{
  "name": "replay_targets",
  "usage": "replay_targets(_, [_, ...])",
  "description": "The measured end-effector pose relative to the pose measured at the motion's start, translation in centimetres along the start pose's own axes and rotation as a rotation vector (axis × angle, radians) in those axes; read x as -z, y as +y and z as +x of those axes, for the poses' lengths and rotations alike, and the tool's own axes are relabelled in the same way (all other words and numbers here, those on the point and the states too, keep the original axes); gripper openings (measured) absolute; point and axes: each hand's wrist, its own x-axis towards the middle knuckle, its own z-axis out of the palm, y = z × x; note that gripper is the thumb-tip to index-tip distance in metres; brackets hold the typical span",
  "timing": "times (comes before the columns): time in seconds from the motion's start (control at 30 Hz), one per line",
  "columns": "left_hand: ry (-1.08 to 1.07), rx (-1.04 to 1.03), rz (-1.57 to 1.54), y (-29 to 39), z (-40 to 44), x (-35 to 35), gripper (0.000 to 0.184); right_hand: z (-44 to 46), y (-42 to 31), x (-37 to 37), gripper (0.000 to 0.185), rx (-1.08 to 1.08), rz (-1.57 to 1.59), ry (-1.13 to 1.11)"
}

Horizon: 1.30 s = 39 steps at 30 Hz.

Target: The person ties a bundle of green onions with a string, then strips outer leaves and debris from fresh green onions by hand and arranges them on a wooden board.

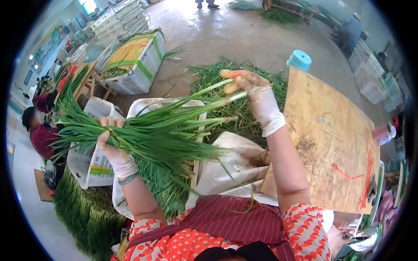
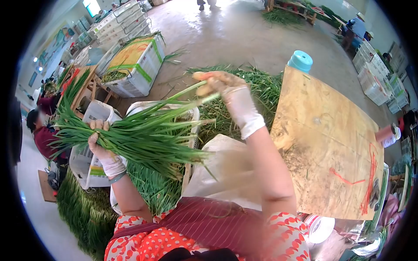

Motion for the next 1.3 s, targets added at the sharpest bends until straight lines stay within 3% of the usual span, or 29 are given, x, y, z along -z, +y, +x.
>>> replay_targets(0.07, [0.028,0.016,-0.074,0.2,-0.1,1.6,0.024,-0.4,0.6,1.9,0.022,0.023,0.196,0.099])
replay_targets(0.13, [0.128,-0.035,-0.152,0.2,-0.6,0.4,0.026,-0.3,1.3,4.9,0.024,0.101,0.630,-0.083])
replay_targets(0.17, [0.104,-0.056,-0.165,0.2,-0.7,0.8,0.026,-0.8,1.1,5.2,0.026,-0.033,0.300,0.009])
replay_targets(0.2, [0.107,-0.057,-0.165,0.3,-0.7,0.9,0.026,-0.8,1.9,5.4,0.026,-0.035,0.299,0.007])
replay_targets(0.27, [0.044,-0.081,-0.180,0.4,-0.7,1.2,0.026,-0.9,4.3,6.1,0.029,-0.253,-0.758,0.019])
replay_targets(0.3, [0.039,-0.090,-0.189,0.4,-0.6,1.2,0.026,-1.1,3.0,5.3,0.038,-0.193,-0.495,-0.100])
replay_targets(0.37, [0.038,-0.074,-0.184,0.4,-0.5,0.8,0.027,-1.6,-1.1,2.6,0.039,-0.115,-0.521,-0.149])
replay_targets(0.43, [0.013,-0.022,-0.156,0.6,-0.2,1.2,0.030,-1.2,-1.6,1.1,0.037,-0.053,-0.345,-0.271])
replay_targets(0.53, [0.012,-0.033,-0.119,0.3,0.0,0.7,0.031,-0.8,-1.4,-2.0,0.036,0.011,-0.630,-0.409])
replay_targets(0.57, [0.021,-0.041,-0.135,0.2,0.2,0.4,0.026,-0.6,-1.2,-2.6,0.034,-0.131,-0.548,-0.441])
replay_targets(0.6, [0.022,-0.040,-0.133,0.3,0.2,0.4,0.026,-0.8,-1.1,-2.8,0.034,-0.132,-0.546,-0.442])
replay_targets(0.67, [0.057,-0.051,-0.176,0.3,0.2,0.6,0.026,-1.3,-0.8,-3.2,0.028,-0.189,0.001,-0.278])
replay_targets(0.73, [0.065,-0.065,-0.209,0.4,0.0,0.8,0.026,-1.4,-1.5,-2.0,0.023,-0.199,0.009,-0.284])
replay_targets(0.8, [0.072,-0.076,-0.245,0.5,-0.2,1.3,0.026,-1.8,-0.1,-0.4,0.022,-0.102,0.423,-0.066])
replay_targets(0.97, [0.026,-0.056,-0.245,0.8,-0.6,2.0,0.025,-1.9,2.5,5.2,0.031,0.031,0.440,0.159])
replay_targets(1.03, [0.039,-0.076,-0.234,0.9,-0.5,1.6,0.025,-1.9,1.8,7.2,0.039,-0.389,-0.299,0.167])
replay_targets(1.07, [0.051,-0.092,-0.221,0.9,-0.4,1.4,0.025,-2.0,2.5,7.0,0.039,-0.389,-0.300,0.168])
replay_targets(1.13, [0.045,-0.082,-0.228,0.8,-0.2,1.8,0.025,-2.6,3.9,5.2,0.051,0.133,-0.761,0.114])
replay_targets(1.2, [0.037,-0.071,-0.237,0.5,-0.1,2.1,0.025,-3.1,1.6,2.9,0.059,-0.113,-0.319,-0.174])
replay_targets(1.23, [0.046,-0.048,-0.251,0.2,0.0,2.3,0.025,-2.7,1.7,1.8,0.059,-0.113,-0.319,-0.169])
replay_targets(1.3, [0.023,-0.011,-0.312,-0.1,0.0,2.7,0.025,-1.8,1.9,0.0,0.057,0.360,-0.425,-0.196])
